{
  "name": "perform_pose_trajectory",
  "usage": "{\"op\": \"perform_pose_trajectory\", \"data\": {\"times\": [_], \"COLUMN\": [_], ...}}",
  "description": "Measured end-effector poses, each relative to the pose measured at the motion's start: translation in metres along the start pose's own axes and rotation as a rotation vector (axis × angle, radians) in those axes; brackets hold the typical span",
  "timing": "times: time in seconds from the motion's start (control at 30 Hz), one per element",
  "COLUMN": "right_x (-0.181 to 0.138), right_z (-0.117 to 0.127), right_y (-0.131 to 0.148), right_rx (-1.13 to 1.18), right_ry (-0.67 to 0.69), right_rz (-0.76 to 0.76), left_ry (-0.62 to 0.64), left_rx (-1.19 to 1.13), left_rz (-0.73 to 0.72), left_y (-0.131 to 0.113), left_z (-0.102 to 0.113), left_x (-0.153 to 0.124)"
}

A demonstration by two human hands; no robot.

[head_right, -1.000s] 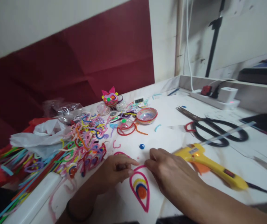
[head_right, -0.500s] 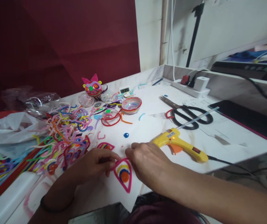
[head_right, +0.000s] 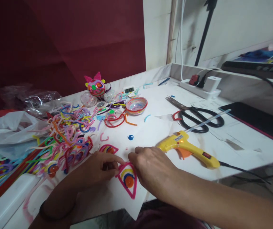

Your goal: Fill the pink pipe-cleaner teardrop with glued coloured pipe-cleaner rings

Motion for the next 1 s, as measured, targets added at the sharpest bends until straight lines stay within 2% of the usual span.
{"op": "perform_pose_trajectory", "data": {"times": [0.47,0.6,0.83,1.0], "right_x": [-0.004,-0.005,-0.009,-0.010], "right_z": [-0.007,-0.006,-0.005,-0.008], "right_y": [-0.003,-0.002,0.001,0.002], "right_rx": [0.123,0.161,0.203,0.250], "right_ry": [-0.120,-0.133,-0.185,-0.212], "right_rz": [-0.009,0.005,0.039,0.046], "left_ry": [-0.087,-0.127,-0.279,-0.307], "left_rx": [-0.142,-0.153,0.191,0.272], "left_rz": [0.085,0.091,0.045,0.077], "left_y": [0.002,-0.006,-0.030,-0.035], "left_z": [-0.003,-0.006,-0.014,-0.021], "left_x": [-0.001,0.000,-0.001,-0.003]}}
Point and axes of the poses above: each hand's wrist, its own x-axis towards the middle knuckle, its own z-axis out of the back of the hand, y = z × x, the point moved 1 cm from there along x, towards the middle knuckle, and after that the axes turned 1 degree about -z, right-handed, at the moved point
